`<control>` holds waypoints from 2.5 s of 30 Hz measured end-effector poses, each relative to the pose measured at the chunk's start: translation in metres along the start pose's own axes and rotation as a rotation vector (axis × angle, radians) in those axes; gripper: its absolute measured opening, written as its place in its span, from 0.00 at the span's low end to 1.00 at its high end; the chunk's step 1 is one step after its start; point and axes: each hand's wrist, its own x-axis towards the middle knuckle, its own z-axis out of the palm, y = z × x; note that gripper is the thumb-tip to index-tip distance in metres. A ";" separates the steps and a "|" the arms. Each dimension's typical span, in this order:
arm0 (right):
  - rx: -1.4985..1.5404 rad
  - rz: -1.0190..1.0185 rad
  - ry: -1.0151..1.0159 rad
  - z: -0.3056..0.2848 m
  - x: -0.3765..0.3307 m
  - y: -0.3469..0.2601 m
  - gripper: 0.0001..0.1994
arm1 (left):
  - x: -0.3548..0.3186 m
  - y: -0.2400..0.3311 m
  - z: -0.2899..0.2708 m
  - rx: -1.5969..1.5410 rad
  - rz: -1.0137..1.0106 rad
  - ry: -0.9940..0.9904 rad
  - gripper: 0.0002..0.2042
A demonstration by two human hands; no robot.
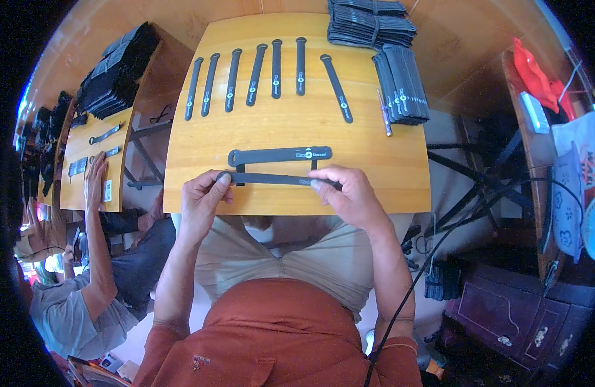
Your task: Organizing and aligning black textile straps on a wooden table for inspection or packaging.
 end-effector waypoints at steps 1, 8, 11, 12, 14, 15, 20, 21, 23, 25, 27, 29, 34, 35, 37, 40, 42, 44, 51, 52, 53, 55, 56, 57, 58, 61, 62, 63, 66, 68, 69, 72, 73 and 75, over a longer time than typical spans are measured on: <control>0.032 -0.049 0.021 0.000 0.003 0.004 0.11 | 0.003 0.001 0.001 0.002 -0.003 0.000 0.09; 0.121 0.026 0.174 0.006 0.015 0.016 0.10 | 0.012 -0.006 0.000 0.011 -0.029 0.094 0.08; 0.093 0.049 0.201 0.003 0.019 0.023 0.10 | 0.017 -0.009 -0.001 0.045 -0.041 0.129 0.09; 0.165 0.046 0.219 0.004 0.020 0.029 0.10 | 0.018 -0.010 -0.001 0.063 -0.048 0.138 0.08; 0.240 0.049 0.235 0.004 0.022 0.033 0.10 | 0.020 -0.011 -0.002 0.053 -0.060 0.139 0.08; 0.223 0.050 0.239 0.003 0.023 0.030 0.10 | 0.021 -0.011 -0.003 0.044 -0.068 0.142 0.09; 0.128 0.065 0.285 0.005 0.030 0.025 0.10 | 0.026 -0.009 -0.005 0.085 -0.077 0.171 0.09; 0.107 0.049 0.311 0.005 0.030 0.026 0.09 | 0.027 -0.009 -0.006 0.107 -0.085 0.171 0.09; 0.094 0.037 0.330 0.005 0.032 0.028 0.09 | 0.030 -0.013 -0.007 0.153 -0.091 0.187 0.09; 0.066 -0.012 0.359 0.006 0.034 0.027 0.09 | 0.032 -0.013 -0.007 0.201 -0.098 0.204 0.09; 0.028 -0.006 0.359 0.005 0.034 0.021 0.09 | 0.034 -0.013 -0.008 0.238 -0.119 0.159 0.09; -0.013 -0.001 0.362 0.005 0.034 0.023 0.09 | 0.036 -0.013 -0.008 0.275 -0.118 0.157 0.09; -0.079 -0.011 0.484 0.011 0.034 0.037 0.08 | 0.041 -0.011 -0.006 0.276 -0.151 0.170 0.08; -0.079 -0.009 0.482 0.012 0.035 0.038 0.08 | 0.042 -0.011 -0.005 0.257 -0.153 0.184 0.08; -0.067 0.013 0.509 0.013 0.035 0.039 0.07 | 0.042 -0.010 -0.004 0.238 -0.158 0.196 0.08; -0.120 -0.045 0.508 0.013 0.036 0.036 0.06 | 0.043 -0.010 -0.004 0.224 -0.170 0.196 0.08; -0.153 -0.051 0.502 0.012 0.036 0.035 0.06 | 0.043 -0.010 -0.004 0.229 -0.176 0.196 0.08; -0.187 -0.056 0.496 0.012 0.035 0.034 0.06 | 0.044 -0.011 -0.004 0.229 -0.180 0.194 0.08; -0.197 -0.106 0.537 0.014 0.037 0.035 0.06 | 0.044 -0.010 -0.004 0.233 -0.191 0.192 0.07; -0.204 -0.104 0.534 0.014 0.037 0.034 0.06 | 0.043 -0.009 -0.004 0.227 -0.192 0.187 0.07; -0.207 -0.134 0.549 0.015 0.038 0.034 0.05 | 0.043 -0.009 -0.004 0.239 -0.199 0.192 0.07; -0.222 -0.128 0.545 0.015 0.037 0.033 0.05 | 0.043 -0.011 -0.004 0.248 -0.205 0.193 0.07; -0.231 -0.125 0.538 0.014 0.037 0.033 0.05 | 0.043 -0.013 -0.004 0.254 -0.169 0.199 0.07; -0.234 -0.123 0.539 0.014 0.038 0.034 0.05 | 0.043 -0.014 -0.003 0.260 -0.132 0.206 0.07; -0.259 -0.162 0.541 0.014 0.038 0.035 0.05 | 0.043 -0.015 -0.003 0.257 -0.133 0.204 0.07; -0.276 -0.175 0.530 0.013 0.039 0.032 0.05 | 0.042 -0.016 -0.004 0.276 -0.141 0.208 0.06; -0.268 -0.151 0.519 0.013 0.038 0.031 0.05 | 0.042 -0.017 -0.004 0.260 -0.137 0.205 0.06; -0.269 -0.149 0.519 0.013 0.038 0.031 0.05 | 0.041 -0.018 -0.004 0.244 -0.133 0.203 0.06; -0.275 -0.143 0.514 0.013 0.038 0.032 0.05 | 0.041 -0.014 -0.002 0.277 -0.150 0.226 0.05; -0.260 -0.150 0.512 0.013 0.038 0.032 0.05 | 0.041 -0.015 -0.003 0.292 -0.140 0.220 0.05; -0.260 -0.147 0.511 0.013 0.038 0.032 0.05 | 0.041 -0.016 -0.003 0.307 -0.128 0.215 0.05; -0.266 -0.134 0.508 0.014 0.039 0.031 0.05 | 0.040 -0.015 -0.003 0.330 -0.110 0.223 0.05; -0.240 -0.129 0.520 0.016 0.039 0.032 0.05 | 0.040 -0.016 -0.003 0.331 -0.115 0.223 0.05; -0.209 -0.120 0.528 0.017 0.040 0.033 0.05 | 0.040 -0.016 -0.005 0.316 -0.130 0.217 0.05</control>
